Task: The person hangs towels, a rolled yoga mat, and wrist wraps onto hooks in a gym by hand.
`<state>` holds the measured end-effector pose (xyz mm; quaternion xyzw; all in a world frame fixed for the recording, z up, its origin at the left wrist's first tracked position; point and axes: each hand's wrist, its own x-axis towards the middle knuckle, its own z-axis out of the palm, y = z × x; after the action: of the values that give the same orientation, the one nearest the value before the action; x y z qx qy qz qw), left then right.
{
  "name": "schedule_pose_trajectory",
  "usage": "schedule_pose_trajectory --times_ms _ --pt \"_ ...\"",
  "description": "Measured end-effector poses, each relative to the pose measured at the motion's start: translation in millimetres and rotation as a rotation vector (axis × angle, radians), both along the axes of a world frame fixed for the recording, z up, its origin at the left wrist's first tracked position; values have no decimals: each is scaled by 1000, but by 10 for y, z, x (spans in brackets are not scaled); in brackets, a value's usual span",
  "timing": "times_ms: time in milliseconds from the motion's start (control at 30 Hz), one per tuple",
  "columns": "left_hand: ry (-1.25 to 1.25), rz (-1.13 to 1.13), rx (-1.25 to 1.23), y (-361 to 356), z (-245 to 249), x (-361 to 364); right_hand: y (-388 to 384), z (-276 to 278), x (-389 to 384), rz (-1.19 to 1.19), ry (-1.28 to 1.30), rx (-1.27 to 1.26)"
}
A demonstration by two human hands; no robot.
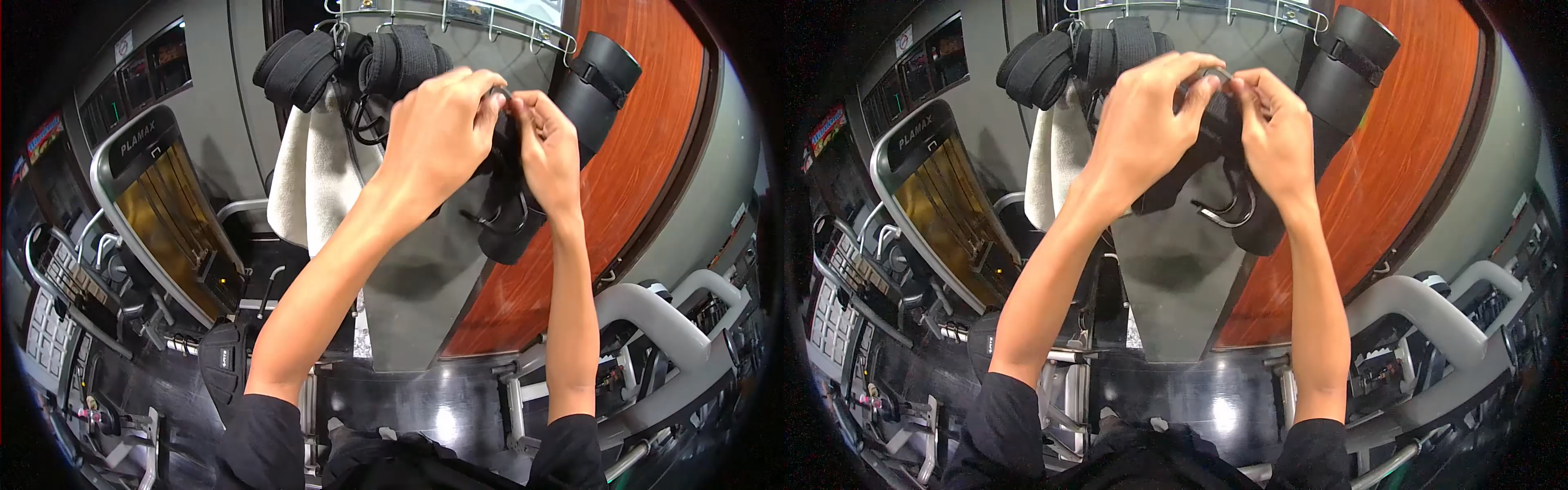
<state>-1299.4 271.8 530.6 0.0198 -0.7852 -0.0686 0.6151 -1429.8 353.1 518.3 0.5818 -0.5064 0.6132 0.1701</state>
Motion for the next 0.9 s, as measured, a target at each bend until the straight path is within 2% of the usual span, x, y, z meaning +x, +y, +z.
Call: schedule_pose_trajectory --times_ms 33,100,133,233,433,500,633,833,900 --pt "1 3 -2 -39 55 -13 -23 64 -34 0 2 -6" --pt "153 422 -351 -148 154 -17 -121 176 -138 -6 30 -13" --pt "172 580 -416 -221 179 -20 -165 230 -170 0 69 -48" --pt "141 735 -438 -354 209 35 -368 367 -279 4 116 -101" --pt "78 718 -452 -524 233 18 -662 649 -325 -221 221 -6" --pt "120 620 -490 -573 288 -18 -779 723 -360 -166 222 -22" --pt "77 784 -545 -597 324 -39 -879 787 -316 -278 249 41" --pt "-70 768 -591 -629 280 -76 -1036 693 -380 -316 264 -42" --pt "-104 769 -616 -609 275 -60 -987 642 -358 -283 135 115"
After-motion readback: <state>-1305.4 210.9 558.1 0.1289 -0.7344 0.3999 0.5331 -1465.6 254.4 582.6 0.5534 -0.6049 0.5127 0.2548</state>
